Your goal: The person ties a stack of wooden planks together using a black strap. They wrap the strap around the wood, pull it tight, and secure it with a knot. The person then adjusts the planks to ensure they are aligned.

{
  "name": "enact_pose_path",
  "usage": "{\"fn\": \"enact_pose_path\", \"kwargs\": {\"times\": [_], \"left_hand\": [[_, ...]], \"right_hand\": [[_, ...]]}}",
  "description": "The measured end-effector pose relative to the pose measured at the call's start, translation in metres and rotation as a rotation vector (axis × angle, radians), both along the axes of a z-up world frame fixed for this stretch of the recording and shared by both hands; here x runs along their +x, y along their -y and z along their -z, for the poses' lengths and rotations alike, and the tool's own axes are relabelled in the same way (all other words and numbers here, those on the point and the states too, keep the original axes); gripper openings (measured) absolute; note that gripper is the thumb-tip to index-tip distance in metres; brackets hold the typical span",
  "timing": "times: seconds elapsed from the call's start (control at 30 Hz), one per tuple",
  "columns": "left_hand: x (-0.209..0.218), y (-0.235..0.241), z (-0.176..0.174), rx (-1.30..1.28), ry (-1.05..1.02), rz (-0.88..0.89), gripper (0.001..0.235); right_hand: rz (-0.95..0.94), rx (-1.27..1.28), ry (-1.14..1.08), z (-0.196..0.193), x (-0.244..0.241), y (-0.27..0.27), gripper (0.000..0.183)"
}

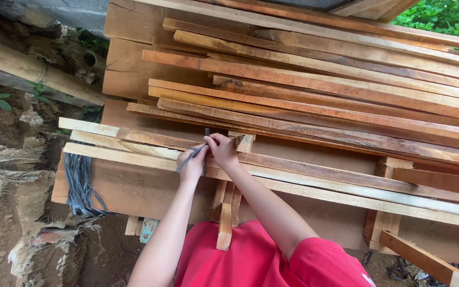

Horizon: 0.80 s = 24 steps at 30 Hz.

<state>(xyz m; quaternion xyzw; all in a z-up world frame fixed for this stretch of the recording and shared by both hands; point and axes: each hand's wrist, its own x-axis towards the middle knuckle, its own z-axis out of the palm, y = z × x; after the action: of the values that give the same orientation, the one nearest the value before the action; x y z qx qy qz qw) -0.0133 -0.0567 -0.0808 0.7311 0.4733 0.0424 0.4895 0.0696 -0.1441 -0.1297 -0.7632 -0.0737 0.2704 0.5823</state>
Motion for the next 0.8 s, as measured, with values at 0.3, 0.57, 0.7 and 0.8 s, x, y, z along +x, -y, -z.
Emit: {"fn": "enact_pose_path", "kwargs": {"times": [0.3, 0.57, 0.7, 0.8], "left_hand": [[0.005, -0.014, 0.021, -0.124, -0.132, -0.018, 0.031], [0.007, -0.006, 0.001, -0.213, -0.009, -0.124, 0.033], [0.005, -0.008, 0.004, -0.283, 0.011, -0.164, 0.026], [0.004, -0.018, 0.024, -0.344, -0.033, -0.121, 0.024]], "right_hand": [[-0.3, 0.109, 0.556, -0.002, 0.0, 0.023, 0.024], [-0.399, 0.064, 0.545, 0.005, 0.009, 0.021, 0.008], [-0.468, 0.041, 0.508, 0.015, 0.01, 0.021, 0.025], [-0.504, 0.056, 0.465, 0.03, 0.011, 0.022, 0.021]]}}
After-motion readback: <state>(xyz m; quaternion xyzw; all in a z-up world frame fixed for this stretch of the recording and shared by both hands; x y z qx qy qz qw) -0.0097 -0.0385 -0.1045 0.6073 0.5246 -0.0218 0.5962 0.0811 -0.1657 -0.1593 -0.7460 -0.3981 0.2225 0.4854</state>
